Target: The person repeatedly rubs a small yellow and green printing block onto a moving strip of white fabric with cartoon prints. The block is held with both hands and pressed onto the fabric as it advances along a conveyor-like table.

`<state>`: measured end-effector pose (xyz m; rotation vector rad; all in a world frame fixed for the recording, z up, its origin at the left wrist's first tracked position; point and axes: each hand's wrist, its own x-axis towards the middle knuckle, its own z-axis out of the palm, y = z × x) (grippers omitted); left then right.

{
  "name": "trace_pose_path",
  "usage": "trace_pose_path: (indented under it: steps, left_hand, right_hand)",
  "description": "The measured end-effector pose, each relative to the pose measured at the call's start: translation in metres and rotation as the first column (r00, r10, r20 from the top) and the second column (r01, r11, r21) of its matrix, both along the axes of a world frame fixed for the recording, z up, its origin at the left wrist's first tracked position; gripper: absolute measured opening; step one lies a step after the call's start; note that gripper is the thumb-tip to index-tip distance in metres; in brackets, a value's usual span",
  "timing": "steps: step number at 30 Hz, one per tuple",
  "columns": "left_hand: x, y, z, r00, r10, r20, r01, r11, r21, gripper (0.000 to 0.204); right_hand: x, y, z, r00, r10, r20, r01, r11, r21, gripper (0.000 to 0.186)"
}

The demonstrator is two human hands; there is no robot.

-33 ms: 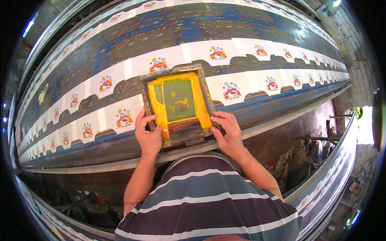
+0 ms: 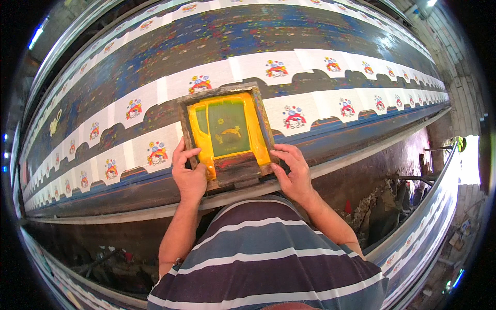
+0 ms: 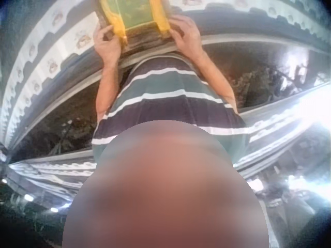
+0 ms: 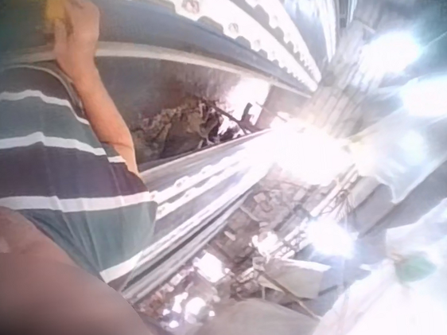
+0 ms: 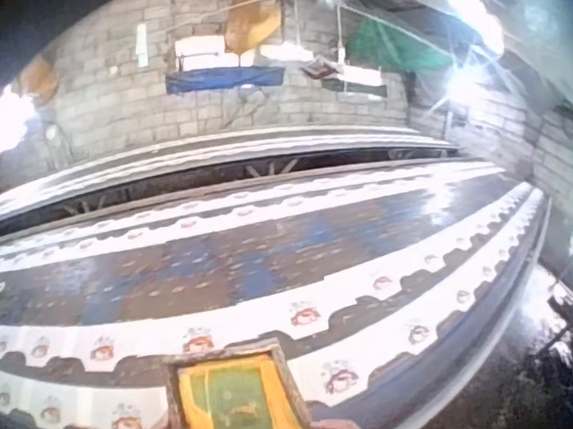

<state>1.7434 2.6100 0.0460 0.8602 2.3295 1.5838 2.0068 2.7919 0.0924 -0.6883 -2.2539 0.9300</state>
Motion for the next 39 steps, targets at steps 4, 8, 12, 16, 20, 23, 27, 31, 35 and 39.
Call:
trace_pose_path:
  steps: [4,8,12,16,20,23,27,31,35,39]
  left_hand:
    - [0.034,0.039,0.001,1.000,-0.008,-0.003,0.008,0.998,0.061,0.041]
    - [0.080,0.091,-0.011,1.000,-0.004,0.007,0.003,0.997,0.076,0.041]
    - [0.117,0.131,-0.020,1.000,-0.003,0.030,0.001,0.998,0.065,0.040]
    - [0.135,0.149,-0.022,0.997,-0.002,0.080,-0.001,0.999,0.042,0.044]
    - [0.142,0.158,-0.022,0.977,-0.002,0.213,-0.024,0.993,0.119,0.043]
    - [0.143,0.159,-0.021,0.967,0.005,0.255,-0.039,0.991,0.126,0.045]
    - [0.144,0.157,-0.019,0.984,0.015,0.180,-0.026,0.998,0.057,0.045]
    - [0.145,0.158,-0.023,0.985,0.014,0.170,-0.022,0.999,0.044,0.043]
    - [0.145,0.157,-0.025,0.991,0.011,0.131,-0.015,1.000,0.026,0.042]
    - [0.145,0.156,-0.022,0.993,-0.017,0.116,0.011,0.999,0.047,0.041]
  right_hand:
    - [0.041,0.025,-0.012,0.998,-0.017,-0.065,0.007,0.990,-0.140,0.041]
    - [0.088,0.064,-0.017,0.997,-0.038,-0.063,0.033,0.997,-0.065,0.041]
    - [0.129,0.109,-0.021,0.994,-0.034,-0.105,0.024,0.995,-0.094,0.042]
    - [0.159,0.135,-0.023,0.995,0.011,-0.100,-0.022,0.993,-0.112,0.040]
    - [0.168,0.147,-0.018,0.995,0.047,-0.090,-0.056,0.992,-0.109,0.039]
    - [0.167,0.149,-0.012,0.991,0.085,-0.099,-0.092,0.994,-0.065,0.039]
    - [0.154,0.147,-0.006,0.980,0.174,-0.091,-0.171,0.984,0.040,0.045]
    - [0.134,0.139,0.001,0.955,0.294,0.038,-0.296,0.937,0.185,0.047]
    - [0.108,0.139,0.010,0.914,0.349,0.207,-0.396,0.878,0.268,0.048]
    - [0.084,0.148,0.019,0.870,0.390,0.303,-0.466,0.851,0.243,0.049]
